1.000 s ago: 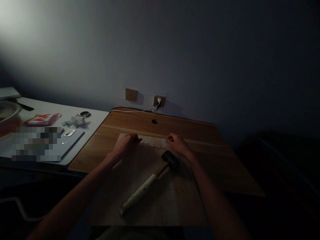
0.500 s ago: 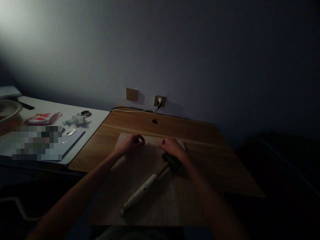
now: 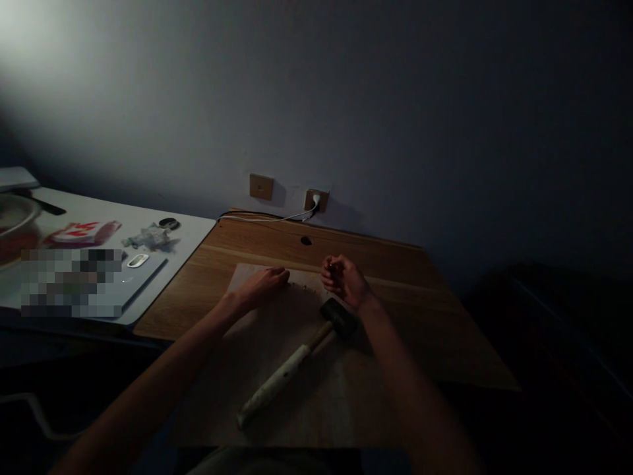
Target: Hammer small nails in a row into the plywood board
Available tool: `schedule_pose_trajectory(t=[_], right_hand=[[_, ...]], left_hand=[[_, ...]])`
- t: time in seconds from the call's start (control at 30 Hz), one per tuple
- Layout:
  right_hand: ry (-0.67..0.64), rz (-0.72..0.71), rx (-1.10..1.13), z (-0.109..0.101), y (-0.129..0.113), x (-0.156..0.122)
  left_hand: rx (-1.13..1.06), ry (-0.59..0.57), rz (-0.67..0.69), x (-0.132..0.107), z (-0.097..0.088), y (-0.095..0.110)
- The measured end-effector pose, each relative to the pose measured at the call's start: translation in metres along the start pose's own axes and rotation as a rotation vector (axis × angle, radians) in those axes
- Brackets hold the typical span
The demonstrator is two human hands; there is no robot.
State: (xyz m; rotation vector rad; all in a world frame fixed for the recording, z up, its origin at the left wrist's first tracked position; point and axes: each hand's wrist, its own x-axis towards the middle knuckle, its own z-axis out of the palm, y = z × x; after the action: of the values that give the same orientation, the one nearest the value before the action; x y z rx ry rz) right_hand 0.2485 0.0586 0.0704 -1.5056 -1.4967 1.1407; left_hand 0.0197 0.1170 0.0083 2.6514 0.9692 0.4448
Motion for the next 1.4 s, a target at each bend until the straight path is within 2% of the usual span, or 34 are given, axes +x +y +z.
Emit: schedule_pose_trajectory(t=[0.17, 0.37, 0.5, 0.63, 0.8, 0.93, 1.03, 1.2, 1.4], right_hand=[[-0.002, 0.015, -0.035, 0.01, 0.001, 0.004], [0.053, 0.022, -0.341, 0.029, 0.016, 0.014], [0.042, 0.026, -0.436, 0.038, 0.019, 0.013], [0.068, -0.003, -0.387, 0.038, 0.011, 0.013], [0.069, -0.016, -0.185, 0.03, -0.001, 0.015], [0.052, -0.025, -0.148, 0.035, 0.0, 0.017], [0.065, -0.024, -0.287, 0.046, 0.006, 0.022], [0.063, -0.003, -0.659, 0.061, 0.01, 0.022], [-0.018, 0.012, -0.958, 0.067, 0.003, 0.011]], left_hand=[[-0.019, -0.011, -0.066, -0.001, 0.003, -0.005], [-0.054, -0.002, 0.036, -0.014, -0.001, -0.009], [-0.09, 0.026, 0.04, -0.016, 0.0, -0.012], [-0.106, 0.037, 0.048, -0.011, 0.001, -0.011], [-0.096, 0.012, 0.029, -0.008, 0.0, -0.009], [-0.093, 0.011, 0.059, -0.009, 0.0, -0.009], [-0.042, 0.013, 0.059, -0.009, 0.001, -0.009], [0.053, -0.025, -0.018, -0.003, 0.004, -0.006], [0.113, -0.048, 0.055, -0.003, 0.004, -0.006]])
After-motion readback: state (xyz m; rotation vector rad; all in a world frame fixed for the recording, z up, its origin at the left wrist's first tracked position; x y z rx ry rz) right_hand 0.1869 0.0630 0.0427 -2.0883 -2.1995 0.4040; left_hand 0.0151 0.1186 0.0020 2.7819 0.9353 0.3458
